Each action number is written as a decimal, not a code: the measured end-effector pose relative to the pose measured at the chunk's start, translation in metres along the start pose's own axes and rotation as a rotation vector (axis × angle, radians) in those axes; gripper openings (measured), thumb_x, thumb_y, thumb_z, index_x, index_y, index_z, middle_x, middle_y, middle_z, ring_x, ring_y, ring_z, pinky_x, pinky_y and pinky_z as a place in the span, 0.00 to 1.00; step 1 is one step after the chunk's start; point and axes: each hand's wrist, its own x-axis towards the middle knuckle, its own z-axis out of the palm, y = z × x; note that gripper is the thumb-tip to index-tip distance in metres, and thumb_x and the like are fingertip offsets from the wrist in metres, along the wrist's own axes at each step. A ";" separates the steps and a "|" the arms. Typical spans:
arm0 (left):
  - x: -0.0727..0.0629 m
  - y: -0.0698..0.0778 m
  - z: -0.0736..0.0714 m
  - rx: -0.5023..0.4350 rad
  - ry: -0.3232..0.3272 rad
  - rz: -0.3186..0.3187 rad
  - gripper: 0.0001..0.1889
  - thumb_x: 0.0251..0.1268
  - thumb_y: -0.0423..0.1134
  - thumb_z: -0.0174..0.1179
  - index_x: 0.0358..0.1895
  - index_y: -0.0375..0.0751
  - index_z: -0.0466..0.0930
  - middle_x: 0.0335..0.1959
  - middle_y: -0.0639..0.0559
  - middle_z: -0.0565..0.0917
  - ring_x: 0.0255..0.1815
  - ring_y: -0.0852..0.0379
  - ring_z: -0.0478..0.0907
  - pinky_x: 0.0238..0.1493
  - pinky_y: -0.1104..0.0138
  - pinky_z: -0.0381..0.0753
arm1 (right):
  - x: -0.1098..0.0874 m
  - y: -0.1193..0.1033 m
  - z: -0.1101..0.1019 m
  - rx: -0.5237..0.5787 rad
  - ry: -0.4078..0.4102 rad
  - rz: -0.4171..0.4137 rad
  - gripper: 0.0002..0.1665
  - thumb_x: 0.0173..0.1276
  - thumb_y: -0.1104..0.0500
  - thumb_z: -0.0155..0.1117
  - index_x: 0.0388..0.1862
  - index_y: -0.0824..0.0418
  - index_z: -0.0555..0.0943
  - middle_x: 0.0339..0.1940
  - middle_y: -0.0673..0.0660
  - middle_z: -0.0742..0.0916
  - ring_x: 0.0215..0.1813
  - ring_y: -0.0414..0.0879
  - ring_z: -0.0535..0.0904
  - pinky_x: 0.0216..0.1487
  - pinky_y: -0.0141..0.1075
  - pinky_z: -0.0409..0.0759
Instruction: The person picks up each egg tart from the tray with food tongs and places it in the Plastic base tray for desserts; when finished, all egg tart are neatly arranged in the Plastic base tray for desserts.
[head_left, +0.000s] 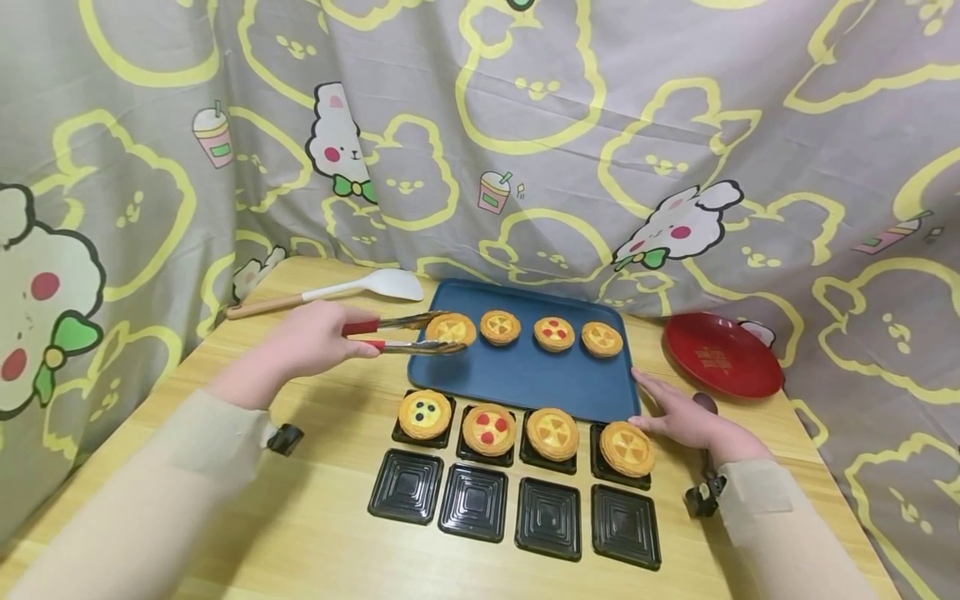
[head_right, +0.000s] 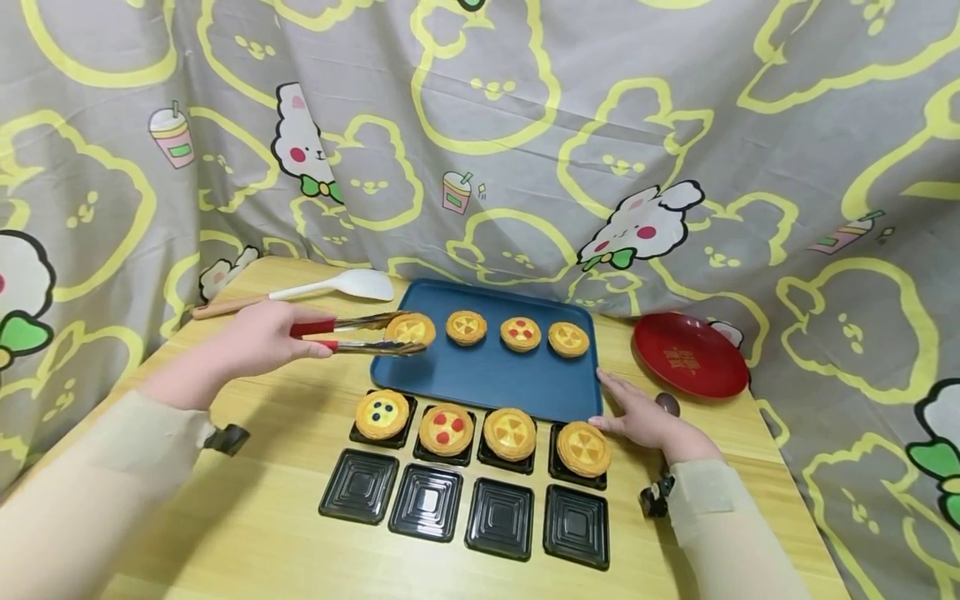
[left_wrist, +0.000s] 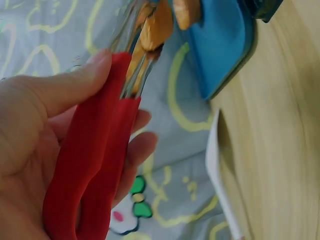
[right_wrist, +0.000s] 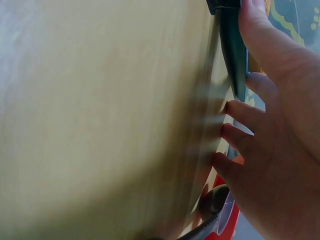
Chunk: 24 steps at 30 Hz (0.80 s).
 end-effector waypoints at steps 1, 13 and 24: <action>-0.006 0.001 -0.003 -0.007 -0.013 0.009 0.30 0.61 0.49 0.70 0.63 0.37 0.79 0.56 0.43 0.82 0.58 0.42 0.78 0.58 0.46 0.72 | 0.000 0.003 0.001 -0.001 0.003 -0.003 0.55 0.66 0.42 0.67 0.78 0.70 0.52 0.73 0.77 0.60 0.71 0.76 0.54 0.64 0.69 0.55; -0.085 0.007 -0.017 0.010 -0.179 0.158 0.29 0.57 0.57 0.69 0.59 0.46 0.83 0.47 0.61 0.86 0.33 0.69 0.76 0.39 0.63 0.77 | 0.000 -0.004 -0.001 -0.003 0.001 -0.001 0.54 0.66 0.46 0.69 0.77 0.73 0.53 0.73 0.78 0.60 0.71 0.76 0.55 0.65 0.68 0.55; -0.115 -0.004 0.007 -0.027 -0.226 0.127 0.29 0.53 0.55 0.71 0.59 0.48 0.83 0.47 0.66 0.85 0.39 0.66 0.77 0.40 0.62 0.78 | 0.001 -0.007 -0.002 -0.009 -0.010 -0.001 0.54 0.67 0.48 0.69 0.76 0.75 0.53 0.73 0.78 0.60 0.71 0.76 0.55 0.65 0.67 0.56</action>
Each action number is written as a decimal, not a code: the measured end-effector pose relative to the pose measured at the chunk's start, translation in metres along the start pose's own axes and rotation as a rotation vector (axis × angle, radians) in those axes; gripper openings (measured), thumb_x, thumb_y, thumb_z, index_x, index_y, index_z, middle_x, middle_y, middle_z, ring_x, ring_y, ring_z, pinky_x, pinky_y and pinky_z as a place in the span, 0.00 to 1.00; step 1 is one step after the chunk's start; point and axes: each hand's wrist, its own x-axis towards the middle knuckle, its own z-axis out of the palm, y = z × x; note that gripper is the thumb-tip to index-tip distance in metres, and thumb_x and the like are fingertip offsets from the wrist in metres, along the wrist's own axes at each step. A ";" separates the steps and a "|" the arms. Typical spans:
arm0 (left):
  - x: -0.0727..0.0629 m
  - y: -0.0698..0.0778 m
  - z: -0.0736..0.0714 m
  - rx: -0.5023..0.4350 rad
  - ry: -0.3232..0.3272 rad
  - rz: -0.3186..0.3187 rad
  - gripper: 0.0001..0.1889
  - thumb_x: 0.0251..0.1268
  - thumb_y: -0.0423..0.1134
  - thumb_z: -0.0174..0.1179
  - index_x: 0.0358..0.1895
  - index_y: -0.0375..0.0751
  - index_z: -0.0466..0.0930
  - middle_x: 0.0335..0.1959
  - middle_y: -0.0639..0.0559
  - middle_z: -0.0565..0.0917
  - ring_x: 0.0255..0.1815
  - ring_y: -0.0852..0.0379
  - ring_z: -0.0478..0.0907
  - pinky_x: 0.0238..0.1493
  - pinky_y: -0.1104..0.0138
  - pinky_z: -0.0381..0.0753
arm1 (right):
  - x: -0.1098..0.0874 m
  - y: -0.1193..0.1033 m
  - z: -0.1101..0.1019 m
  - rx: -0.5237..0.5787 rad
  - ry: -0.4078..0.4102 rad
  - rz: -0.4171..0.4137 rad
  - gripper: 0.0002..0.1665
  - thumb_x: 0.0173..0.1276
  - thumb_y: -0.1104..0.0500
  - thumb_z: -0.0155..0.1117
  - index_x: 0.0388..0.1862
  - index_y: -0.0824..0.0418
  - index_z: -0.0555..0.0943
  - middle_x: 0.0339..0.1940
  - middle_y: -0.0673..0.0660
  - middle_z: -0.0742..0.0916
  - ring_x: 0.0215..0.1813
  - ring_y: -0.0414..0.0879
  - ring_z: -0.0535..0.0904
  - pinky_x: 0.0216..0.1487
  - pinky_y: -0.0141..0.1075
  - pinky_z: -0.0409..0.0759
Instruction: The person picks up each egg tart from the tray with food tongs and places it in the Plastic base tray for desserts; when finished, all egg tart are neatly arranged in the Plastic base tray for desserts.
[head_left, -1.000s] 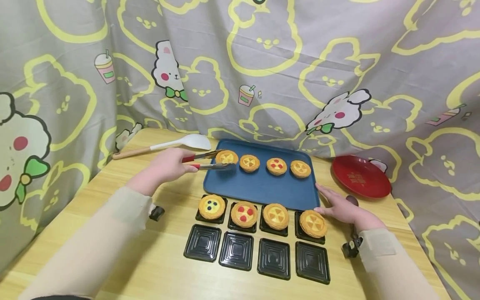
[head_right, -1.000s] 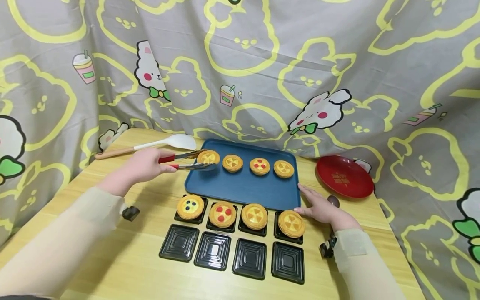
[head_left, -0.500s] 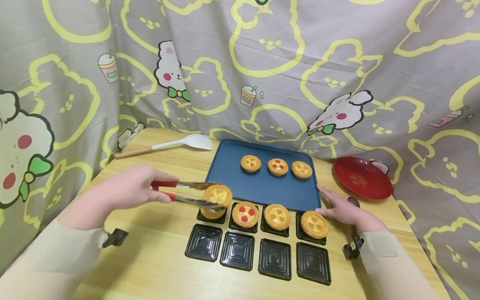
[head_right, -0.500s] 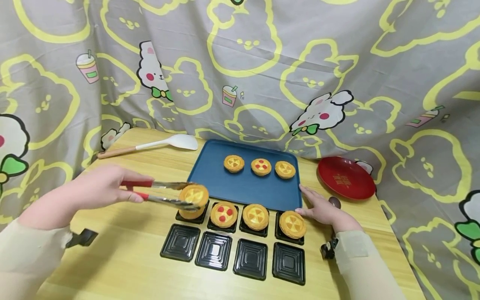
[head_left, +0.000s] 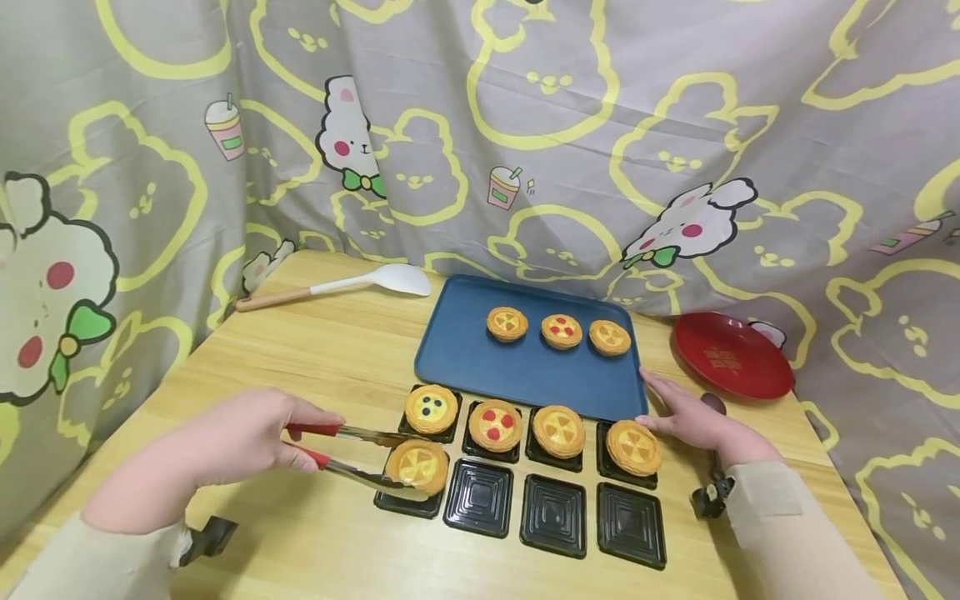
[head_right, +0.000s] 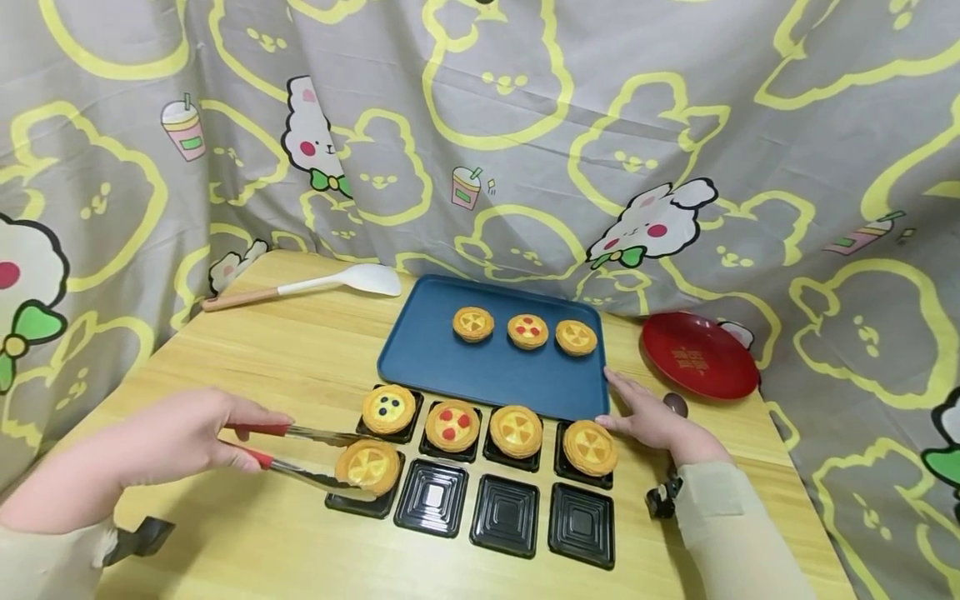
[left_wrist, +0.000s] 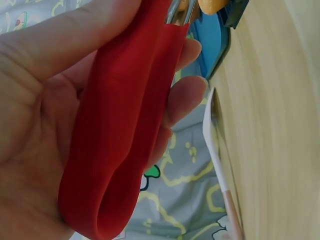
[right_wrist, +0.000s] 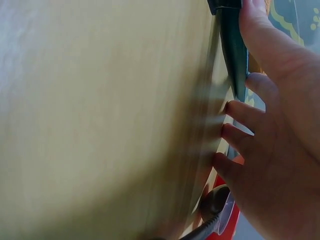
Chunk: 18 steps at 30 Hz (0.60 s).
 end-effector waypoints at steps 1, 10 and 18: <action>0.000 0.000 0.001 0.006 0.002 0.001 0.29 0.53 0.55 0.72 0.59 0.49 0.84 0.47 0.66 0.85 0.38 0.66 0.77 0.39 0.63 0.78 | 0.000 0.000 0.000 0.002 0.001 0.001 0.54 0.66 0.48 0.69 0.76 0.75 0.53 0.73 0.78 0.60 0.71 0.76 0.55 0.65 0.67 0.56; 0.003 0.000 0.007 -0.024 -0.021 -0.029 0.31 0.50 0.52 0.74 0.59 0.47 0.83 0.50 0.63 0.85 0.43 0.57 0.81 0.43 0.58 0.80 | -0.001 0.001 0.001 0.007 -0.003 0.008 0.54 0.66 0.48 0.69 0.76 0.74 0.53 0.73 0.78 0.60 0.71 0.76 0.55 0.65 0.67 0.55; -0.001 0.010 -0.018 -0.136 -0.017 -0.023 0.36 0.50 0.55 0.74 0.63 0.44 0.79 0.56 0.56 0.83 0.48 0.58 0.79 0.48 0.59 0.78 | 0.000 0.002 0.001 0.008 -0.005 0.006 0.54 0.67 0.46 0.68 0.77 0.74 0.52 0.74 0.77 0.59 0.72 0.75 0.53 0.66 0.67 0.54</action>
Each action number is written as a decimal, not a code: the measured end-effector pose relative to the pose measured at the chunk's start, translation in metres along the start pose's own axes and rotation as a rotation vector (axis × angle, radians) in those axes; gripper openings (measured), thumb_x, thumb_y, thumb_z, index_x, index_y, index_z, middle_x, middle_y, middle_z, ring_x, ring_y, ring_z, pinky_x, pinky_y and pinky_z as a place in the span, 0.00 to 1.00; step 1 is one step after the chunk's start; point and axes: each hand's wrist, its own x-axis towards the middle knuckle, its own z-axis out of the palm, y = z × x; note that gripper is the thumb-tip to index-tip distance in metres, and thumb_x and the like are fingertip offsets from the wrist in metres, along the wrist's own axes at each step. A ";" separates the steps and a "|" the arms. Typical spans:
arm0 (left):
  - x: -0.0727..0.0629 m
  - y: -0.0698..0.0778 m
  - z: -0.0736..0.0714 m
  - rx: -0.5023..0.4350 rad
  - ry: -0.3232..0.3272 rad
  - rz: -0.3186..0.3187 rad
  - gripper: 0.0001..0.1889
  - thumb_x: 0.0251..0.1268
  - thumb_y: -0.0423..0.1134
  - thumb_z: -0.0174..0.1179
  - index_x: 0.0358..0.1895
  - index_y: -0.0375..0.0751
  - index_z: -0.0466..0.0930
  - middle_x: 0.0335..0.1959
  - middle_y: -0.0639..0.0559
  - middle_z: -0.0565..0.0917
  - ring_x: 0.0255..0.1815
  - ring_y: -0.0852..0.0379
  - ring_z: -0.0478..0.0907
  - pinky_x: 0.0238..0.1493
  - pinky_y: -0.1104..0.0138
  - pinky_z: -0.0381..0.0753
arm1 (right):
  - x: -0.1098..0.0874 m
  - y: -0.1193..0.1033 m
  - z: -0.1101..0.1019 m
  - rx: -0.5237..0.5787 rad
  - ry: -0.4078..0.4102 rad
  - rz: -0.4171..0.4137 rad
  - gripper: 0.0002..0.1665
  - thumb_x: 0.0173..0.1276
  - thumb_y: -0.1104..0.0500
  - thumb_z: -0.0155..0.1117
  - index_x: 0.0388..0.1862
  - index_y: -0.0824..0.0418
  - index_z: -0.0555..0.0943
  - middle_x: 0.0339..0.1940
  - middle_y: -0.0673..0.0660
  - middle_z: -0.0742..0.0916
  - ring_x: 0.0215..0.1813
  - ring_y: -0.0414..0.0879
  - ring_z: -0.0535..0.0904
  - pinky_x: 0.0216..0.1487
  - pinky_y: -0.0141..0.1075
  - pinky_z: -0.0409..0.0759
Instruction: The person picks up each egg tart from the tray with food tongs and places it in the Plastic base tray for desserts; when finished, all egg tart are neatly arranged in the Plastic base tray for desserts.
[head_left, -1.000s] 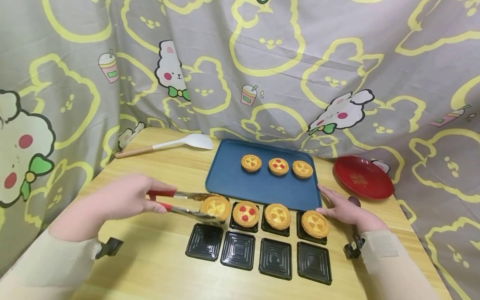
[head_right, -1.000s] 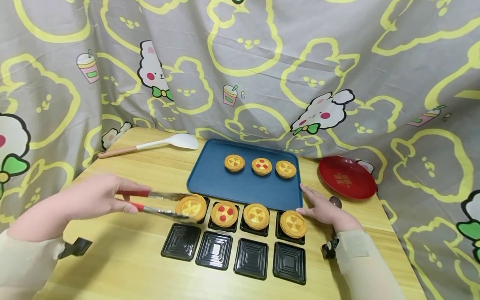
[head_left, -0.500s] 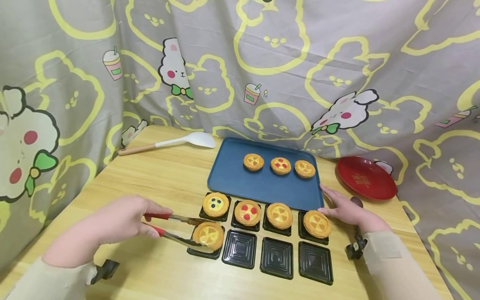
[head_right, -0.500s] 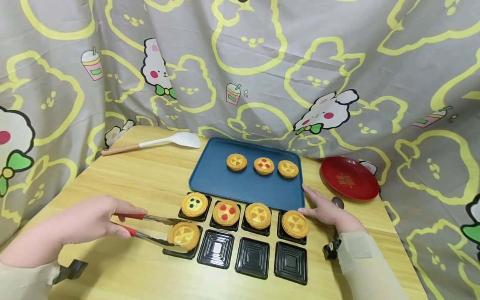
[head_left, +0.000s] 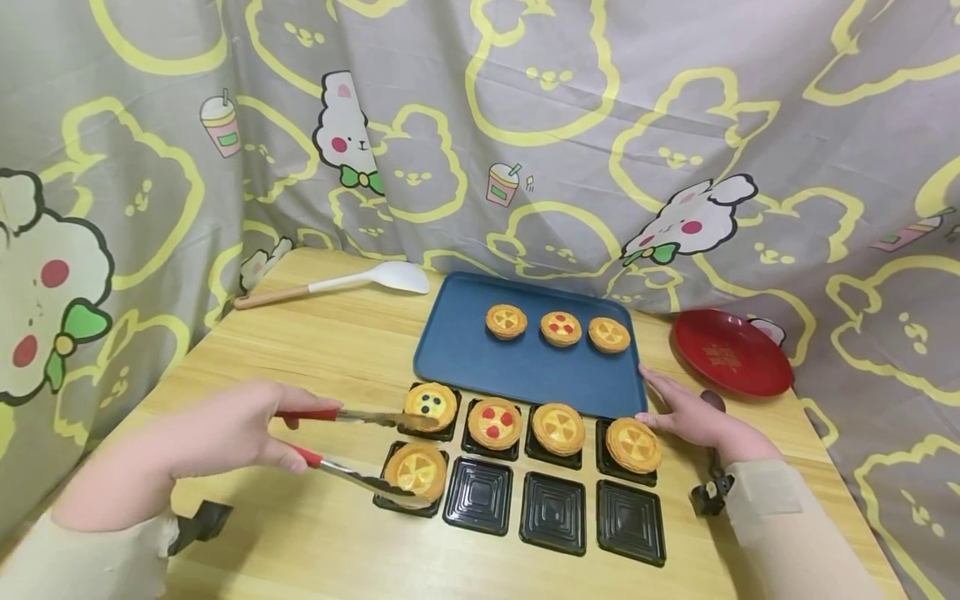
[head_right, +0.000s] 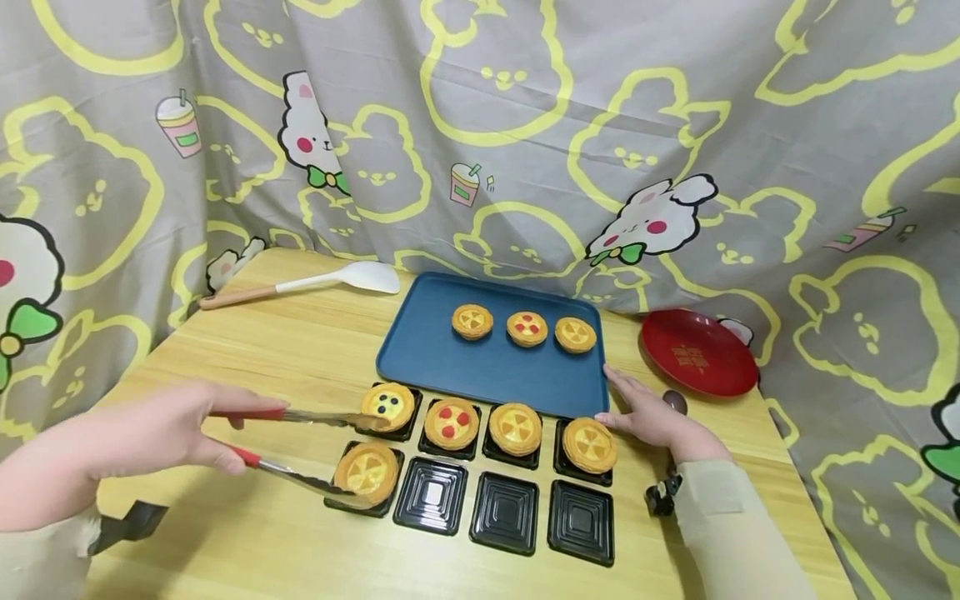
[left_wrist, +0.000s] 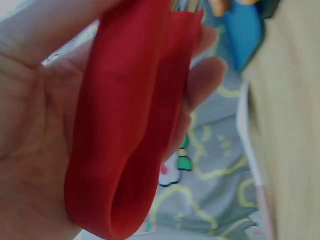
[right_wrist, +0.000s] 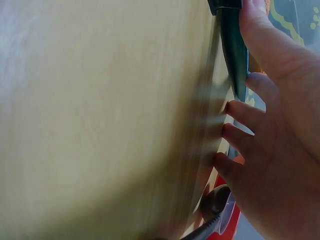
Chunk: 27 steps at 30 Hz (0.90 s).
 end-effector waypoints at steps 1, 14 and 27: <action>0.001 0.003 -0.005 0.002 0.013 0.011 0.36 0.50 0.56 0.73 0.64 0.44 0.79 0.56 0.56 0.83 0.49 0.58 0.79 0.48 0.59 0.78 | 0.000 0.000 -0.001 0.002 0.002 -0.001 0.54 0.67 0.46 0.68 0.77 0.74 0.52 0.74 0.77 0.59 0.72 0.75 0.53 0.66 0.68 0.54; 0.120 0.003 -0.030 0.084 0.202 -0.017 0.39 0.52 0.50 0.76 0.67 0.39 0.74 0.58 0.44 0.81 0.49 0.47 0.80 0.53 0.51 0.76 | 0.002 0.002 -0.003 -0.003 0.010 -0.002 0.54 0.66 0.48 0.69 0.76 0.74 0.53 0.73 0.78 0.61 0.71 0.75 0.55 0.65 0.67 0.56; 0.223 -0.009 0.004 0.128 0.173 -0.136 0.40 0.52 0.48 0.76 0.67 0.33 0.73 0.59 0.41 0.80 0.58 0.44 0.76 0.59 0.54 0.73 | -0.001 0.007 0.005 0.006 0.052 -0.058 0.54 0.66 0.47 0.69 0.77 0.73 0.53 0.72 0.79 0.61 0.69 0.77 0.56 0.62 0.69 0.56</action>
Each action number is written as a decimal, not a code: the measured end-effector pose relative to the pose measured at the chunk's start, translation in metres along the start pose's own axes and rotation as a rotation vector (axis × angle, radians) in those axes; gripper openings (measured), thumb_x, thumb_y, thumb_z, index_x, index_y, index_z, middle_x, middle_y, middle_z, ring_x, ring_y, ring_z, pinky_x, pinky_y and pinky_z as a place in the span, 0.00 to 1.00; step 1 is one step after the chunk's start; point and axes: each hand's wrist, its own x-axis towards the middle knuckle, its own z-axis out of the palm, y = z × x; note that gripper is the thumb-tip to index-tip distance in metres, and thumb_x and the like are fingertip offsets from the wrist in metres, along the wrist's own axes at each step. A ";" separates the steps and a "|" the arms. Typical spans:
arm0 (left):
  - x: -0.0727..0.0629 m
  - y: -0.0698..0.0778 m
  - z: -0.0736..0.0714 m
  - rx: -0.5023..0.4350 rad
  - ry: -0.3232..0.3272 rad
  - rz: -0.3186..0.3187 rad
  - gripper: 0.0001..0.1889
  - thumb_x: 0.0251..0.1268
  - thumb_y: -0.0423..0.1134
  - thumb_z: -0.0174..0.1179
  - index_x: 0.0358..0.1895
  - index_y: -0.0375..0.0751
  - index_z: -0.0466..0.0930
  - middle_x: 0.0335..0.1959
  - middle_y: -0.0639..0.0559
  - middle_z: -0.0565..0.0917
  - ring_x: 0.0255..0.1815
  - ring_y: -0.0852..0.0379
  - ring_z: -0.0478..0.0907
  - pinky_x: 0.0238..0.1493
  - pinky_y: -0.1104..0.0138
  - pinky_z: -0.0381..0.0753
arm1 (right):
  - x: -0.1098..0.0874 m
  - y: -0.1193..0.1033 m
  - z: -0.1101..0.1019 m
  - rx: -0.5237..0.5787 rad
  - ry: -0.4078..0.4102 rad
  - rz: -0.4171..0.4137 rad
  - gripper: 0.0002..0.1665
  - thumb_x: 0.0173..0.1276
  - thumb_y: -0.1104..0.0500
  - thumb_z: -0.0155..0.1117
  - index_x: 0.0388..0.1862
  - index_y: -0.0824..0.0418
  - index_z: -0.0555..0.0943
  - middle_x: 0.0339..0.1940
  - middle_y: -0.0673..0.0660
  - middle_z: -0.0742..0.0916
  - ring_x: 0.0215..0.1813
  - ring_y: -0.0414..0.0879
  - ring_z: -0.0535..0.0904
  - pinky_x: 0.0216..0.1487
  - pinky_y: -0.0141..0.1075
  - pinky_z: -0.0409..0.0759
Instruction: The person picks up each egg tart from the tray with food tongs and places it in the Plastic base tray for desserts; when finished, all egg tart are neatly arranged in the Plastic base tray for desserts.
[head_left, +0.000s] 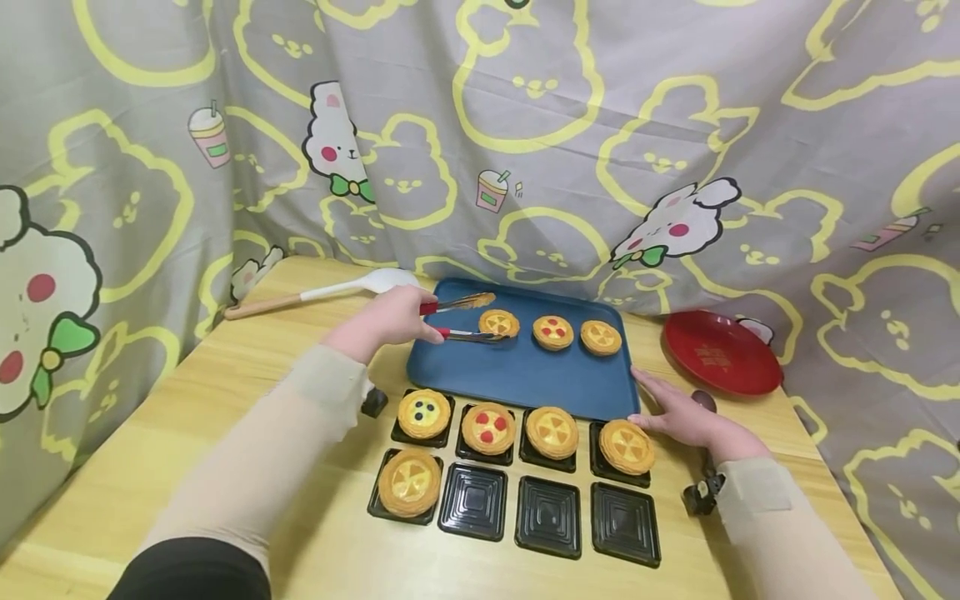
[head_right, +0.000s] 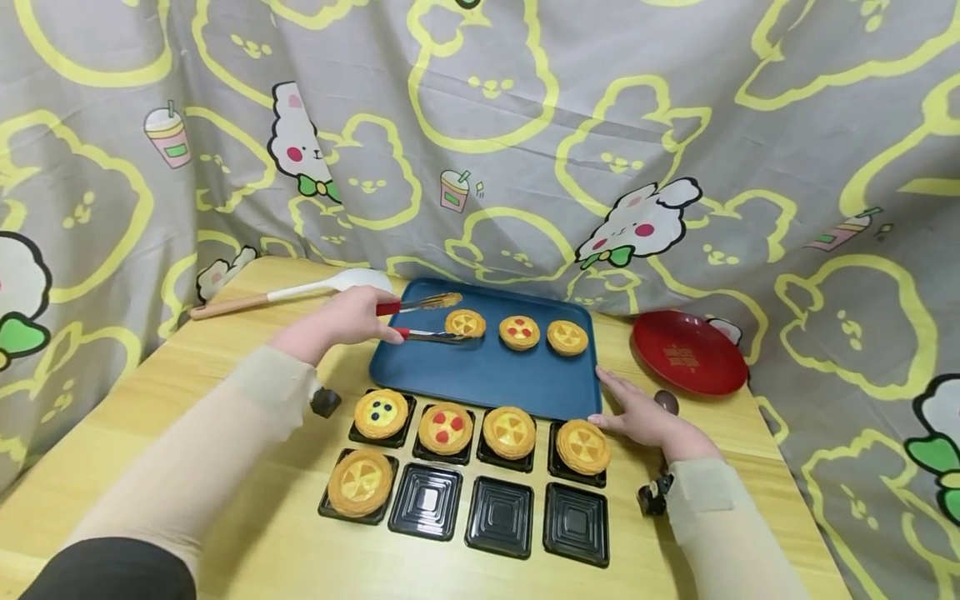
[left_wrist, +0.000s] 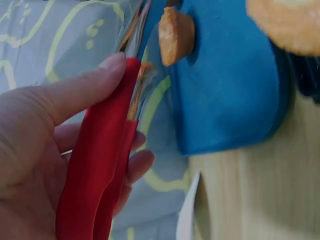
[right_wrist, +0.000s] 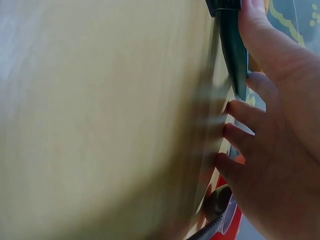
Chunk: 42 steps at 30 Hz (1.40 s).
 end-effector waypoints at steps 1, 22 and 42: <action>0.002 0.001 0.003 0.003 0.000 -0.017 0.41 0.52 0.48 0.76 0.67 0.33 0.72 0.59 0.41 0.80 0.58 0.44 0.76 0.60 0.53 0.73 | 0.000 -0.002 -0.001 0.005 -0.005 0.012 0.54 0.66 0.47 0.69 0.76 0.74 0.53 0.72 0.79 0.61 0.70 0.77 0.56 0.63 0.69 0.56; -0.006 0.010 0.016 0.045 0.017 -0.074 0.31 0.62 0.52 0.68 0.66 0.40 0.77 0.58 0.44 0.81 0.56 0.46 0.77 0.56 0.53 0.74 | 0.000 -0.005 0.000 0.007 -0.025 0.060 0.54 0.66 0.47 0.69 0.77 0.73 0.53 0.73 0.77 0.61 0.72 0.75 0.55 0.66 0.67 0.55; -0.148 0.037 -0.017 0.065 -0.059 0.291 0.29 0.59 0.53 0.70 0.62 0.43 0.80 0.54 0.53 0.84 0.42 0.57 0.82 0.46 0.57 0.79 | -0.001 0.002 0.003 -0.025 0.008 -0.001 0.53 0.67 0.45 0.68 0.77 0.72 0.54 0.71 0.79 0.62 0.69 0.77 0.57 0.61 0.70 0.58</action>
